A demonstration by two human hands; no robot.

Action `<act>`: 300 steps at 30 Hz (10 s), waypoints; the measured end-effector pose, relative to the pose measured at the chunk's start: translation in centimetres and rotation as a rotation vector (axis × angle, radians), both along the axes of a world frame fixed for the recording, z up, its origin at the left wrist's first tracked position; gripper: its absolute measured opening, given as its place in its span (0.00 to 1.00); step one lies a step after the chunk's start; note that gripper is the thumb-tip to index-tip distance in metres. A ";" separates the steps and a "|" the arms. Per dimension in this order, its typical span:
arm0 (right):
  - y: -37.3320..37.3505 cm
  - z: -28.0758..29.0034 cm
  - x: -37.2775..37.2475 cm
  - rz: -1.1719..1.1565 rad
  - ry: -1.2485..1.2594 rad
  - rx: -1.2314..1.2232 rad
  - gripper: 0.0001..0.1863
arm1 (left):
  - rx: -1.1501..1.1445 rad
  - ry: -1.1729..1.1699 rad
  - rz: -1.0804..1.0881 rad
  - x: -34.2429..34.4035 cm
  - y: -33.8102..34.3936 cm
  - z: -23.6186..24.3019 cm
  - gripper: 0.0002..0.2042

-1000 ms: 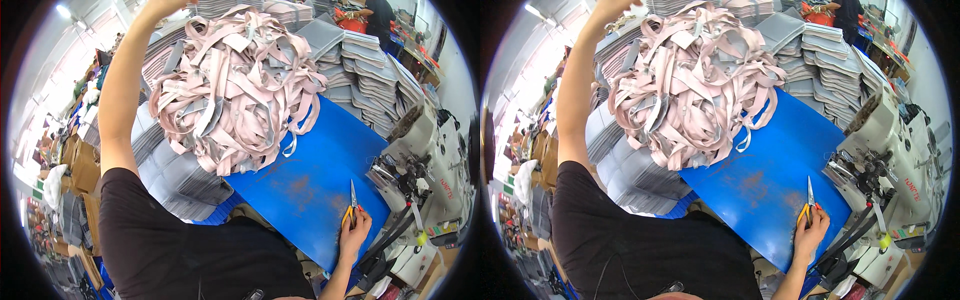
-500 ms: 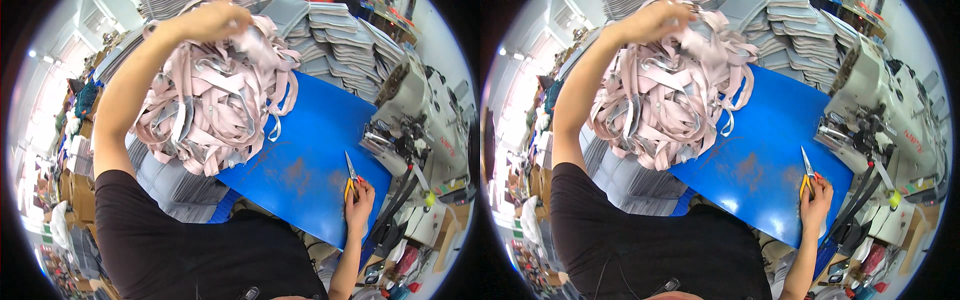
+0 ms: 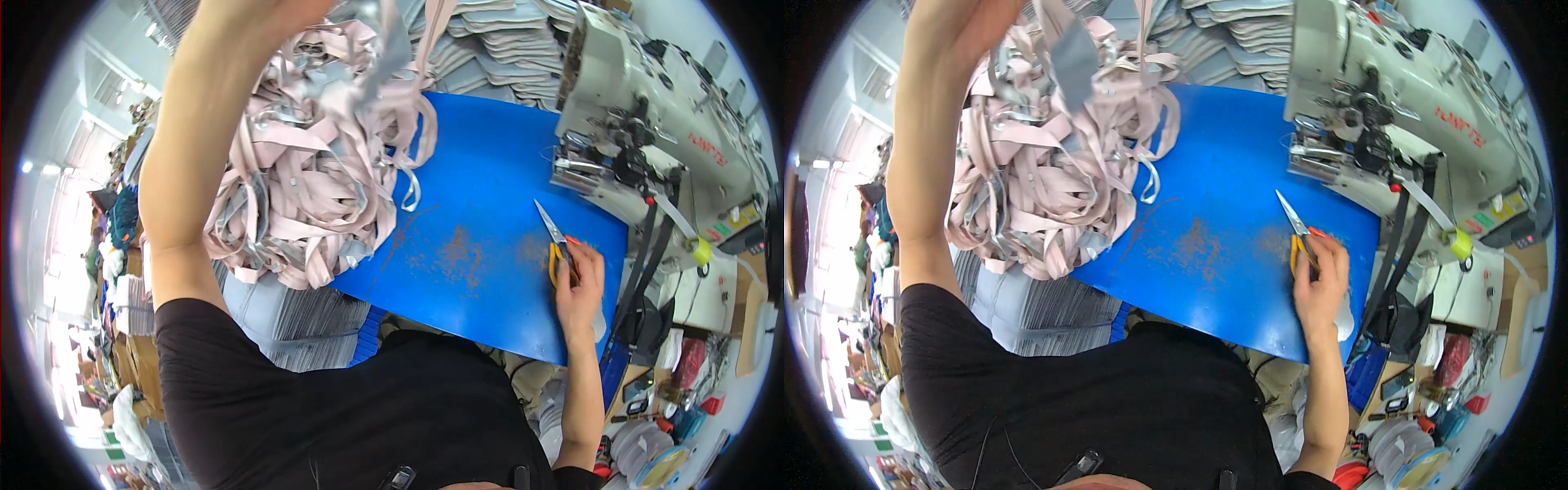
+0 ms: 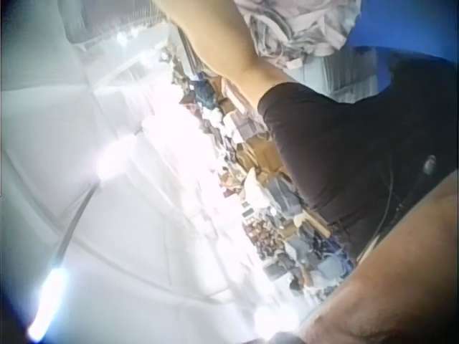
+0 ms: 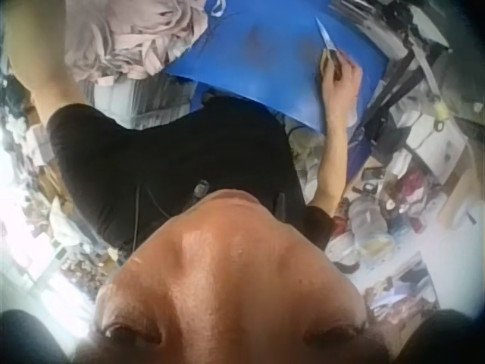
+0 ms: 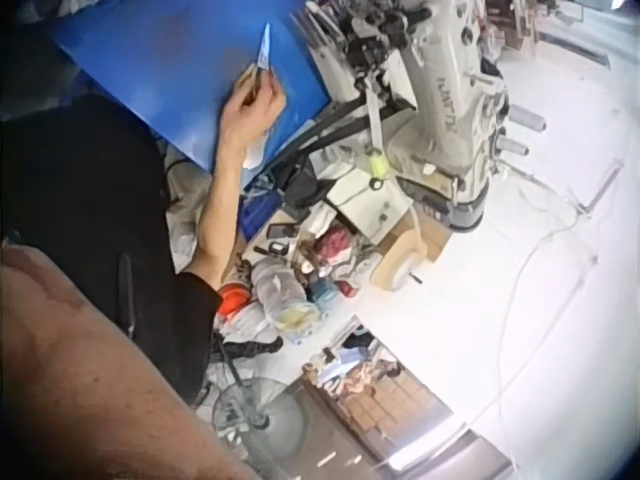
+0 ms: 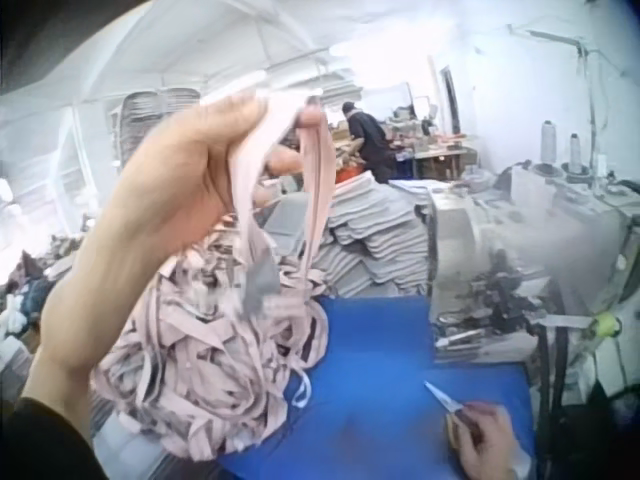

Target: The person operates a sewing machine to stitch the edges of light blue fabric masks. They repeatedly pick up masks from a pile, align them under the presser foot, and sew the perimeter. After sewing, they use scissors to trim excess threads and place the finished masks into a stack.

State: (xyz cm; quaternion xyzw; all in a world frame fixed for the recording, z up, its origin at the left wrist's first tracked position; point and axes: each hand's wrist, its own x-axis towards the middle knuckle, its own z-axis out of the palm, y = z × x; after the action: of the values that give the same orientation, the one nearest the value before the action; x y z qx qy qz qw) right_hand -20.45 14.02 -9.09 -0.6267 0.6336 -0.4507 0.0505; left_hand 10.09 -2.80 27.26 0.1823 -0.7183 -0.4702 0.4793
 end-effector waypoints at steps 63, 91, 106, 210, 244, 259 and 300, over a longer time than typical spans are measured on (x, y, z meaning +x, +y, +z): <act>-7.8 5.6 7.6 0.836 -1.234 0.725 0.28 | -1.329 -1.046 -0.396 10.8 12.5 -15.2 0.18; 0.4 3.9 5.9 0.536 -0.815 0.407 0.09 | -0.332 -1.168 -0.542 -3.3 -1.1 -16.4 0.11; 0.2 2.6 6.1 0.475 -0.753 0.335 0.11 | -0.374 -1.087 -0.396 -1.9 -0.2 -17.1 0.10; -9.4 3.4 3.9 0.526 -1.383 0.137 0.23 | -1.144 -1.425 -0.083 -6.9 0.5 -17.7 0.40; -11.5 0.8 4.4 0.375 -1.231 0.076 0.13 | -0.528 -0.987 0.317 -14.2 2.4 -25.0 0.19; -2.0 2.9 4.7 0.438 -1.190 0.225 0.22 | -1.034 -1.234 0.070 -4.2 7.5 -23.2 0.37; -12.2 1.5 5.2 0.369 -1.308 0.017 0.12 | -1.047 -1.223 0.141 -13.6 1.8 -21.8 0.14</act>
State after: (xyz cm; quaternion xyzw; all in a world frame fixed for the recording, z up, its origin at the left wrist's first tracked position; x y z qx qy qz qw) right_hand -15.26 1.82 -7.61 -0.3226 0.3589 -0.7162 0.5042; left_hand -3.51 -0.98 5.49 0.2041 -0.9672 0.1417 0.0531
